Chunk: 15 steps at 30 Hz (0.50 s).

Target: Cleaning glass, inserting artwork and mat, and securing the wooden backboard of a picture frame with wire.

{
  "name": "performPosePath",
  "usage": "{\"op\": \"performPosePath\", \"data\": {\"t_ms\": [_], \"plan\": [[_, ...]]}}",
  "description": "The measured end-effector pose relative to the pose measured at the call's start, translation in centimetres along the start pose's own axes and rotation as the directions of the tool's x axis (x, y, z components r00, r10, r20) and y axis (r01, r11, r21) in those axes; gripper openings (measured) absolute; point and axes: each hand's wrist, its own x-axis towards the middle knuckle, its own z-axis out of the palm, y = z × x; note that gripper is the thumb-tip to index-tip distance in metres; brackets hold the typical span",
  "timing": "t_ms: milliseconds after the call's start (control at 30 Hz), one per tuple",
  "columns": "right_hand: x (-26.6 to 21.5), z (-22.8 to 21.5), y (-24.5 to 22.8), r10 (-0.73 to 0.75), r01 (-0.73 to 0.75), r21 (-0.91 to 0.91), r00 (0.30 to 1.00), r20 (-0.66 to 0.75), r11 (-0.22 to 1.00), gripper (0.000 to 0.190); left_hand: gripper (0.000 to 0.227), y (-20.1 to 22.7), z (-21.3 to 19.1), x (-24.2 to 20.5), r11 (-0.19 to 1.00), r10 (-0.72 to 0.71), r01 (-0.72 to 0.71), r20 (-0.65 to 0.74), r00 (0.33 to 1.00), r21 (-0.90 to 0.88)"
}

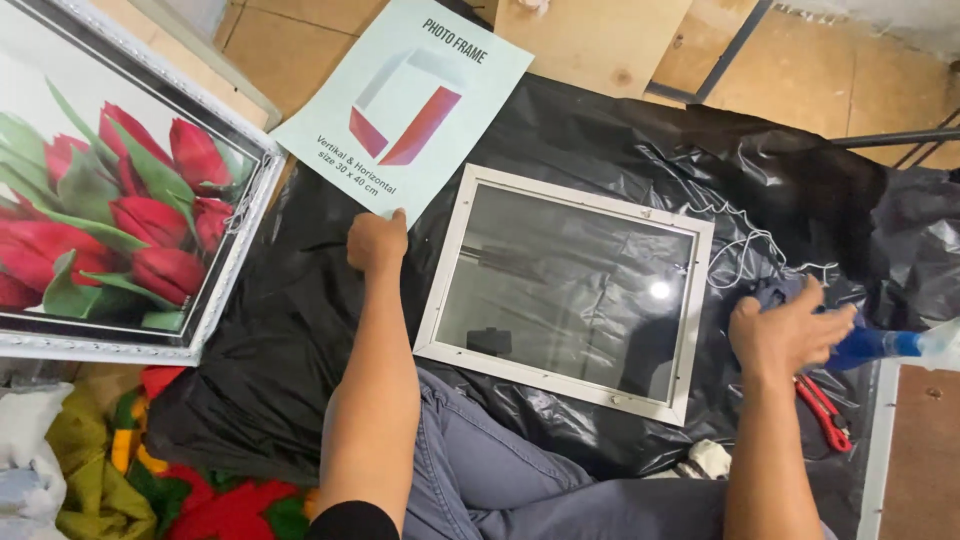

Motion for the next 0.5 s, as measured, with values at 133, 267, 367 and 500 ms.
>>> {"op": "performPosePath", "data": {"t_ms": [133,267,367,500], "plan": [[-0.6,1.1,-0.1,-0.271,0.276,0.059,0.959,-0.078,0.959,0.065,0.041,0.5,0.1,-0.4,0.999,-0.051,0.050,-0.008,0.999,-0.011],[-1.0,0.9,-0.1,-0.299,0.302,0.120,0.953,-0.049,0.946,0.059,0.029,1.8,-1.0,-1.6,0.929,-0.189,0.197,0.054,0.980,-0.315],[0.3,2.8,1.3,-0.327,0.336,0.153,0.942,-0.082,0.929,0.057,0.046,3.1,-1.4,-1.8,0.684,-0.190,0.238,0.146,0.971,-0.690],[1.4,5.3,3.0,-0.279,0.296,0.147,0.952,-0.125,0.944,0.054,0.015,3.5,-1.3,-1.4,0.356,-0.131,0.285,0.254,0.958,-0.890]]}}
